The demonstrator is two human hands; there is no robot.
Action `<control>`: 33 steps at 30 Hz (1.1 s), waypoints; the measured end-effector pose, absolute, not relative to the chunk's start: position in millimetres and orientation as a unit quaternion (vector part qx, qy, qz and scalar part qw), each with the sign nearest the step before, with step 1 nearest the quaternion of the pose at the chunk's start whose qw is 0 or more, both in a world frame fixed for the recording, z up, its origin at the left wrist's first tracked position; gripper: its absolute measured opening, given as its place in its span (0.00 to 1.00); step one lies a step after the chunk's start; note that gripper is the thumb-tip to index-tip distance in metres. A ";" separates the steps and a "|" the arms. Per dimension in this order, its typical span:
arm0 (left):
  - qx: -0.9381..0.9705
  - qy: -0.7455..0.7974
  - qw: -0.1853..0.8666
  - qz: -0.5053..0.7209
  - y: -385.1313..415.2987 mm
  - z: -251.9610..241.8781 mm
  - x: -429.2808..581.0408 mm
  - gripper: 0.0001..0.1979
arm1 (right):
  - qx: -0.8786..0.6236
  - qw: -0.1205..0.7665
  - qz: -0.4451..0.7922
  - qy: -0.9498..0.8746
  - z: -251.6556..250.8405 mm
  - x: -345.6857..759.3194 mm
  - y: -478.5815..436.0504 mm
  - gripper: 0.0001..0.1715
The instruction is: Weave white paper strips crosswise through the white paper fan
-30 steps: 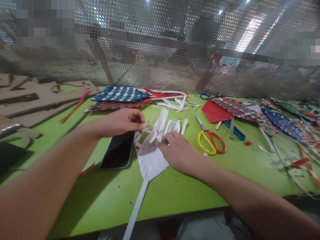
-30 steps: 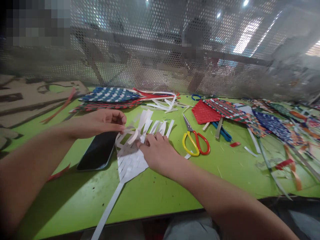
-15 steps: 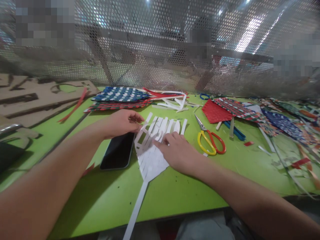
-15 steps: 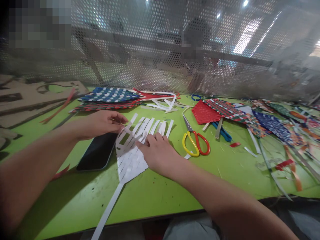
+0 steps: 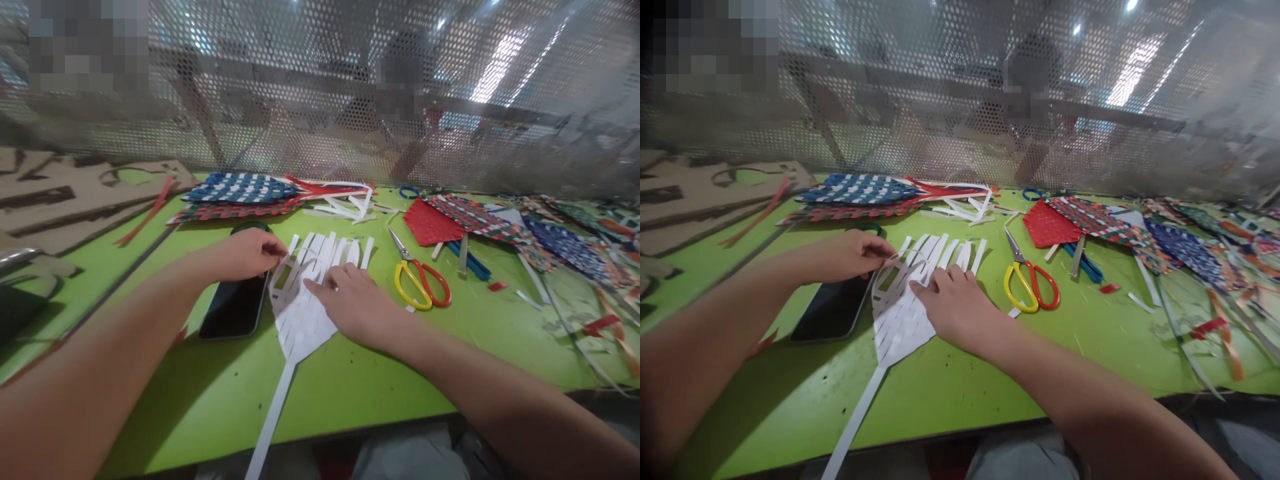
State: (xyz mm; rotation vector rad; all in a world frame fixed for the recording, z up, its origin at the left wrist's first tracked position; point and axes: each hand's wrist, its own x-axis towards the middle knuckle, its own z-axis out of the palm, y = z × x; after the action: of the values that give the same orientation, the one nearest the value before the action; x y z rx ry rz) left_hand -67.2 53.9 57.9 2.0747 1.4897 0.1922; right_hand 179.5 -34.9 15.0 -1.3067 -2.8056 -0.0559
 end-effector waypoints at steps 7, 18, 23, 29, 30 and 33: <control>0.801 0.571 0.164 0.076 54.7 47.3 -56.3 0.11 | -0.423 0.018 -0.010 -0.906 18.4 179.0 -36.1 0.33; 0.709 0.530 0.443 0.144 47.1 65.6 -61.8 0.22 | -0.429 0.006 -0.001 -0.903 20.2 177.9 -36.0 0.32; 0.678 0.511 0.502 0.165 44.0 58.8 -54.8 0.18 | -0.427 0.013 0.000 -0.904 18.1 178.7 -35.8 0.32; 0.645 0.542 0.507 0.180 45.6 50.3 -47.8 0.13 | -0.426 0.021 -0.009 -0.905 16.5 179.0 -36.1 0.33; 0.639 0.543 0.514 0.181 46.0 49.8 -47.1 0.13 | -0.426 0.021 -0.009 -0.904 16.5 179.0 -36.1 0.33; 0.635 0.547 0.515 0.181 47.0 48.0 -45.1 0.11 | -0.427 0.018 -0.006 -0.904 17.2 178.8 -36.0 0.32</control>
State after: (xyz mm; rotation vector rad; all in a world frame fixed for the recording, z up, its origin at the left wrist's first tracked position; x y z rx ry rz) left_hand -45.1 47.0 48.0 1.5246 1.3150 0.4341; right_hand 178.8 -36.0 17.2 -1.3255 -2.8077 -0.0196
